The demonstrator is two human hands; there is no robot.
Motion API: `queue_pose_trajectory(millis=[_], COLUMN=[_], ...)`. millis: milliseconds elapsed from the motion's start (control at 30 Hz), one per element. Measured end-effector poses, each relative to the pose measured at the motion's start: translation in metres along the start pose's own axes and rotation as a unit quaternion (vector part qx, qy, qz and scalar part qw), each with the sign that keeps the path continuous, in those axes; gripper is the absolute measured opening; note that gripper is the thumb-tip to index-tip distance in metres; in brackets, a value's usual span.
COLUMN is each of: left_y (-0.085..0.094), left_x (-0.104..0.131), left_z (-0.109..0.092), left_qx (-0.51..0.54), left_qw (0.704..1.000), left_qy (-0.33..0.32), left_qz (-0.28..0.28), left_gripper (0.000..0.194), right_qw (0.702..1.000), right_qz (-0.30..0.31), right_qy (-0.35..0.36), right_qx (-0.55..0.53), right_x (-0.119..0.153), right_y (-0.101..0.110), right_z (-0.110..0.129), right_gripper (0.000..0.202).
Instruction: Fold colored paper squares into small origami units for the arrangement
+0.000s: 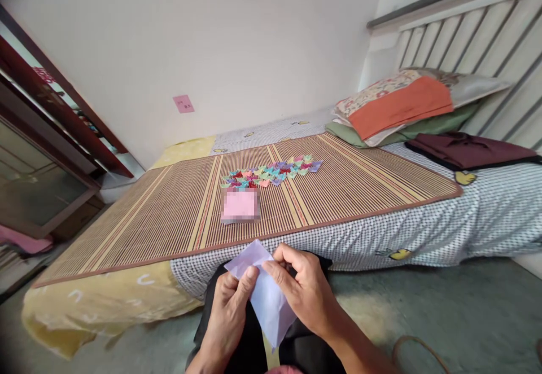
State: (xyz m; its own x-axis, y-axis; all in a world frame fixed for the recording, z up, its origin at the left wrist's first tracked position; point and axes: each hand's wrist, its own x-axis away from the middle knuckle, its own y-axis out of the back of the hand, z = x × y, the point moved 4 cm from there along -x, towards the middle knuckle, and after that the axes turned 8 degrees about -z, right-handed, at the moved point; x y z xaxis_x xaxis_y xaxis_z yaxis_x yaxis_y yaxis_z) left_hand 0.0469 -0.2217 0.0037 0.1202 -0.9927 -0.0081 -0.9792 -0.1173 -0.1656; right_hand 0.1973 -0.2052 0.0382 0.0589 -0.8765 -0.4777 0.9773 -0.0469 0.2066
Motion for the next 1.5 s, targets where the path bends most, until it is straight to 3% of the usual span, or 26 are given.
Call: queue_pose_trajectory(millis=[100, 267, 300, 367, 467, 633, 900, 1067, 1133, 1233, 1400, 1500], left_y=[0.011, 0.041, 0.041, 0.031, 0.011, -0.006, -0.002, 0.001, 0.002, 0.004, 0.011, 0.017], left_x=[-0.006, -0.019, -0.02, -0.016, -0.001, 0.01, 0.01, 0.012, 0.009, 0.002, -0.008, -0.01], left_z=[-0.007, -0.022, -0.023, -0.019, -0.007, -0.003, -0.003, 0.005, 0.006, 0.003, -0.002, 0.0], left_qx=[-0.014, 0.027, 0.024, 0.002, 0.017, 0.066, 0.021, 0.008, 0.008, 0.041, 0.09, 0.079], left_qw=[0.998, 0.981, 0.985, 0.997, 0.996, 0.993, 0.993, 0.989, 0.99, 0.995, 0.993, 0.99], left_qy=[-0.039, -0.109, -0.101, -0.07, 0.034, 0.061, 0.054, 0.057, 0.066, 0.066, 0.054, 0.058], left_qz=[-0.04, -0.158, -0.137, -0.034, 0.078, 0.07, 0.105, 0.14, 0.126, 0.056, -0.055, -0.101], left_gripper=[0.058, 0.054, 0.052, 0.049, 0.04, 0.037, 0.034, 0.031, 0.032, 0.034, 0.039, 0.048], right_qw=[1.0, 0.999, 0.999, 0.999, 0.999, 1.0, 0.99, 0.991, 0.991, 0.988, 0.979, 0.977], right_qz=[-0.002, -0.036, -0.039, -0.033, -0.007, 0.023, 0.115, 0.088, 0.071, 0.047, 0.121, 0.13], right_qy=[0.002, 0.016, 0.02, 0.025, 0.027, 0.01, -0.076, -0.082, -0.091, -0.112, -0.133, -0.14], right_qx=[0.0, 0.022, 0.027, 0.034, 0.031, 0.012, -0.04, -0.059, -0.072, -0.094, -0.1, -0.097], right_x=[0.0, 0.0, 0.0, 0.0, 0.002, 0.003, -0.003, -0.014, -0.018, -0.022, -0.014, -0.007], right_y=[0.002, 0.009, 0.009, 0.007, 0.001, -0.003, 0.001, 0.002, 0.003, 0.008, 0.014, 0.01], right_z=[0.0, -0.001, -0.001, 0.0, 0.0, -0.001, 0.007, 0.006, 0.001, -0.008, -0.012, -0.01], right_gripper=[0.038, 0.038, 0.038, 0.037, 0.035, 0.03, 0.028, 0.032, 0.031, 0.035, 0.05, 0.039])
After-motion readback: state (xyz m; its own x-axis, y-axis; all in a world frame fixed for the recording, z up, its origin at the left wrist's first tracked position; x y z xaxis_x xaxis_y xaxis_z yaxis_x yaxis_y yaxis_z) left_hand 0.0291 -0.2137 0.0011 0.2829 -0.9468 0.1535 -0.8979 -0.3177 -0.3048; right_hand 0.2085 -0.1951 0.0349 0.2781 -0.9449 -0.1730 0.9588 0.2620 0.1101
